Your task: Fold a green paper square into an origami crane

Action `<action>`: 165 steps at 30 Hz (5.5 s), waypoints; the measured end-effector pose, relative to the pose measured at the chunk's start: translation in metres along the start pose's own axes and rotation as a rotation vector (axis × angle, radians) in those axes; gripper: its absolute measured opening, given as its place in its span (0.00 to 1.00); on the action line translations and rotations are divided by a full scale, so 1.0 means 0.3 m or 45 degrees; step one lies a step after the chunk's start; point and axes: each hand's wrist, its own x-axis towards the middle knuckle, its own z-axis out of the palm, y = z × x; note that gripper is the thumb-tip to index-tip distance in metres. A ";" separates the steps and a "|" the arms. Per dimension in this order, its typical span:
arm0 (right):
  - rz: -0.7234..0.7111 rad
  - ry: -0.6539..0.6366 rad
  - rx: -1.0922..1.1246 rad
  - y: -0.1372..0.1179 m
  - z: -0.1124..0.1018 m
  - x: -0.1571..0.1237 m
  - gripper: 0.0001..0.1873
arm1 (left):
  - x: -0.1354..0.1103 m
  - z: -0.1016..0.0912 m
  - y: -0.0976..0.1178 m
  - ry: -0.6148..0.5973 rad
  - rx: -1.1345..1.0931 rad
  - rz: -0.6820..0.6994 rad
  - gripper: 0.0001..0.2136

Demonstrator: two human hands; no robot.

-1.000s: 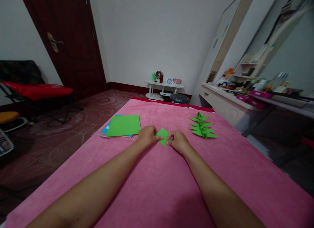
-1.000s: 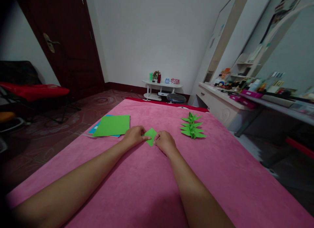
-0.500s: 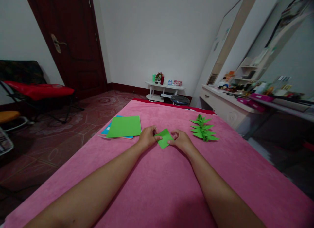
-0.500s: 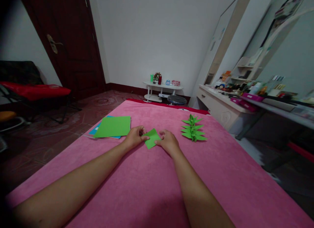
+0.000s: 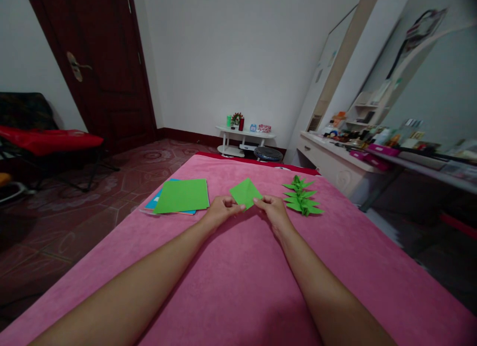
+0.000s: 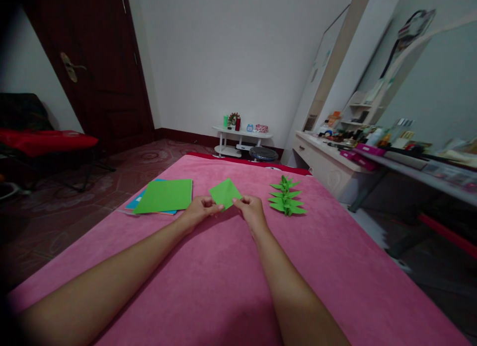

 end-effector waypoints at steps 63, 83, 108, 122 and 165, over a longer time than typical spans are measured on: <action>-0.668 -0.152 -1.098 -0.197 -0.038 -0.055 0.08 | -0.049 0.029 0.133 0.152 0.742 0.542 0.12; -0.087 -0.067 0.178 -0.126 0.009 -0.039 0.16 | -0.008 0.034 0.142 0.312 -0.101 0.054 0.15; -0.750 -0.074 -0.219 -0.145 -0.014 -0.042 0.10 | -0.020 0.000 0.121 -0.171 -0.575 -0.467 0.14; -0.186 -0.038 0.103 -0.110 -0.004 -0.031 0.13 | 0.004 0.000 0.080 0.056 -0.322 -0.147 0.18; -1.049 -0.022 -1.294 -0.204 0.007 -0.096 0.06 | -0.066 0.004 0.181 0.063 1.053 0.769 0.10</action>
